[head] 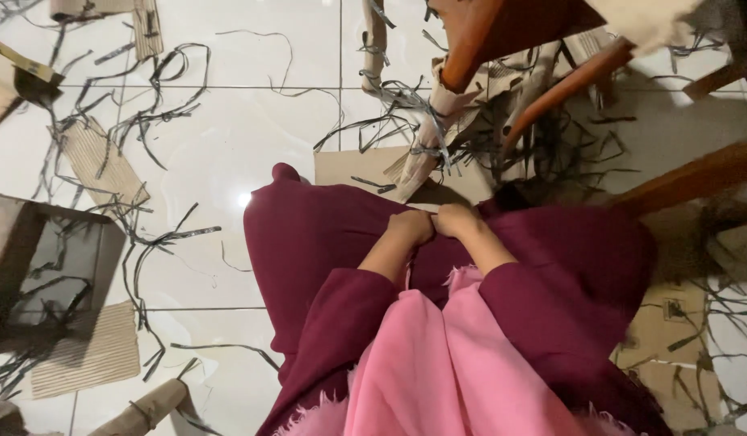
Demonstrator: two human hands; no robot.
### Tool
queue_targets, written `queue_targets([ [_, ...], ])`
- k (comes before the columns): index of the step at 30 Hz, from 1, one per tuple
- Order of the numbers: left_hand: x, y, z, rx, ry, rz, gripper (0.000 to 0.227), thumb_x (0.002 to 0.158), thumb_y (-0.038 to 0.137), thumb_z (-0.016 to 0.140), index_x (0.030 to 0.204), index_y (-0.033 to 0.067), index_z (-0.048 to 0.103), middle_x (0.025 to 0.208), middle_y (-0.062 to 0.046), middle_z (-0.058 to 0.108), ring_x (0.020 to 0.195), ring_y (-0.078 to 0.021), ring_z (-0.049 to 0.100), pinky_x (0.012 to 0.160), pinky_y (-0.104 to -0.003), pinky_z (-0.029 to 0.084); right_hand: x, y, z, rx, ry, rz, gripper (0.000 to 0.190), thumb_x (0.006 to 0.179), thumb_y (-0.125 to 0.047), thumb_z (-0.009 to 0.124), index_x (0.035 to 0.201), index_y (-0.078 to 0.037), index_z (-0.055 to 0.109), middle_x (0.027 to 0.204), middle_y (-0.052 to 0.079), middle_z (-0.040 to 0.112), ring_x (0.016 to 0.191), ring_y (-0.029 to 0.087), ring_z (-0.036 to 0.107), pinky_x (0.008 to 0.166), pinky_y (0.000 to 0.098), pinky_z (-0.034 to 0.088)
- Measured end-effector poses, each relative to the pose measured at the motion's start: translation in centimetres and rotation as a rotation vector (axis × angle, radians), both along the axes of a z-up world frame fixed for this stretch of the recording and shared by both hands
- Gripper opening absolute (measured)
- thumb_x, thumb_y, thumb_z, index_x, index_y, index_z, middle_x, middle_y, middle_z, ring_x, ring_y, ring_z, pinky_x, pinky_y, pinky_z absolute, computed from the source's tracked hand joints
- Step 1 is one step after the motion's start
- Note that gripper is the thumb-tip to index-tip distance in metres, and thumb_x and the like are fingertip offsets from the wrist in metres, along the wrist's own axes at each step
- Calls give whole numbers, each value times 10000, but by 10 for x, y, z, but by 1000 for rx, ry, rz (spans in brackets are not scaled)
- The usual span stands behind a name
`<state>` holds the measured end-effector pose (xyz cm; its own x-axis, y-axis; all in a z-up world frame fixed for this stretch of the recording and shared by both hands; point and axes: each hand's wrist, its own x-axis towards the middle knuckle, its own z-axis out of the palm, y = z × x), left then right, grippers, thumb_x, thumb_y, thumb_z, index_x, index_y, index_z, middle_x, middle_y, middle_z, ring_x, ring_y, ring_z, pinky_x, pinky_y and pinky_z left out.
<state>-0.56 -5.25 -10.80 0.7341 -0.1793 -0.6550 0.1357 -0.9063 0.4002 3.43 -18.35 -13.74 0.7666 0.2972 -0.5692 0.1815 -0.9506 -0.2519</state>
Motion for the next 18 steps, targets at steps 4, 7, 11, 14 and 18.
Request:
queue_targets([
  [4,4,9,-38,75,2,30,739,958,567,223,1389,125,628,1394,-118,656,1332,-328,592,1079,-532,442,-11,18,41,-230,125,96,550,1007,-327,383,1330,12,671,1322,248,687,1290,378,628,1001,600,535],
  [7,-11,10,-21,55,-88,85,643,928,409,284,1366,130,663,1411,-134,652,1362,-344,569,1096,-499,437,-7,12,18,-251,78,124,552,986,-316,385,1332,-1,677,1299,253,694,1272,391,642,983,622,526],
  [11,-13,4,-9,78,-117,71,613,941,400,275,1365,194,666,1430,-66,642,1395,-291,539,1132,-484,410,-24,11,60,-223,66,59,566,983,-293,376,1340,39,664,1324,291,670,1306,420,612,1011,637,487],
  [14,-10,-4,1,63,-135,60,607,907,420,315,1330,203,692,1413,-70,653,1390,-290,545,1133,-491,420,-26,5,79,-225,94,29,565,994,-267,358,1366,51,640,1379,293,636,1346,427,573,1021,654,473],
  [18,18,-30,-89,-11,-113,45,689,804,473,389,1318,134,698,1367,-139,675,1329,-326,600,1086,-503,489,-34,0,80,-368,130,59,559,1031,-287,345,1393,41,616,1417,250,624,1366,411,555,1047,620,474],
])
